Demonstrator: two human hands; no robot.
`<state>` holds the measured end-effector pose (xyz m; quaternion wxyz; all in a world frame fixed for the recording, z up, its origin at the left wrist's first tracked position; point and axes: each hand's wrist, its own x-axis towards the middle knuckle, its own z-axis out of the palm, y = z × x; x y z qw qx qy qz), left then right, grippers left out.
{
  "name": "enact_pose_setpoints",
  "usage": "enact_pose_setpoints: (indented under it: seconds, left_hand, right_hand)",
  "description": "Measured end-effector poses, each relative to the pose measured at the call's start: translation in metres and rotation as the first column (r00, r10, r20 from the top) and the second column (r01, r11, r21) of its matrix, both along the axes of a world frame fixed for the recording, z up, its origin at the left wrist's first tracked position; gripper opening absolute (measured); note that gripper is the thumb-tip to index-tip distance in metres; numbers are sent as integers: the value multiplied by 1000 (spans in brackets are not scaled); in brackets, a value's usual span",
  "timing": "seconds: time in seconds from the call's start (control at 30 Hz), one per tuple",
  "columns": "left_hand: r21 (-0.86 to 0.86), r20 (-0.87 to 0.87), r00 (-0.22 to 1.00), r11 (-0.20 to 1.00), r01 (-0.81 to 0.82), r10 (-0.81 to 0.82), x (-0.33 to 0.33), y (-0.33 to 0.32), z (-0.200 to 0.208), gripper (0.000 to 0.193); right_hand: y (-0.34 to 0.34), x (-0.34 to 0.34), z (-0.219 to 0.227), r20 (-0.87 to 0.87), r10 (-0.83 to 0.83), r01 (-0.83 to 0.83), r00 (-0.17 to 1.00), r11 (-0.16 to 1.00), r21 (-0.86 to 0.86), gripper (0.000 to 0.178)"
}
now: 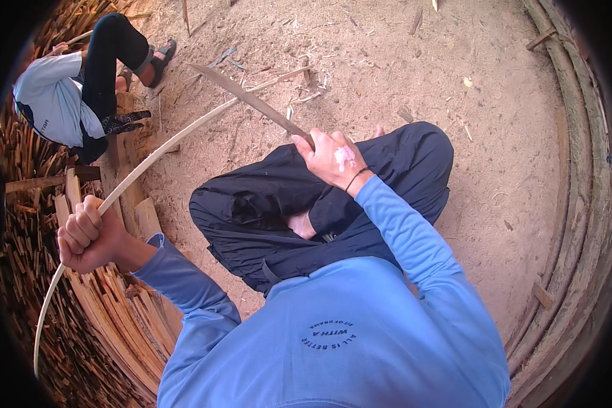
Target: The person shaves a long, thin piece of wood using a large blade, repeatedly scraping it down while sitting on the ground.
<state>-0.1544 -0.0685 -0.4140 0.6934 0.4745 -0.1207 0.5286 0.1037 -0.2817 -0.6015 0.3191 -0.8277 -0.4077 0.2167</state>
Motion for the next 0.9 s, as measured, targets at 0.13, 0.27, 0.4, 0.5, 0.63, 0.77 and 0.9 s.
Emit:
enact_pose_setpoints:
  seconds: [0.13, 0.27, 0.4, 0.5, 0.63, 0.77, 0.9]
  left_hand:
    - [-56, 10, 997, 995, -81, 81, 6, 7, 3, 41]
    - [27, 9, 1000, 1000, -12, 12, 12, -4, 8, 41]
    - [60, 35, 999, 998, -10, 8, 22, -11, 15, 43]
    - [56, 23, 1000, 998, -5, 3, 19, -6, 14, 43]
    - [22, 45, 999, 1000, -11, 10, 10, -2, 4, 43]
    - [-15, 21, 1000, 1000, 16, -15, 0, -1, 0, 42]
    - [-17, -4, 1000, 1000, -17, 17, -4, -2, -1, 42]
  right_hand:
    - [-3, -9, 21, 71, -7, 15, 997, 993, -114, 46]
    - [-9, -5, 21, 56, -13, 19, 998, 995, -103, 48]
    - [-11, 7, 8, 26, 26, -25, 999, 999, -26, 53]
    - [-11, 19, -5, -302, -3, -14, 953, 998, -56, 56]
    - [-9, 17, -13, -821, -53, 64, 568, 998, -20, 61]
    - [-5, -5, -17, -45, -35, 37, 998, 998, 42, 50]
    - [-3, -9, 8, 356, -4, 28, 934, 998, -61, 47]
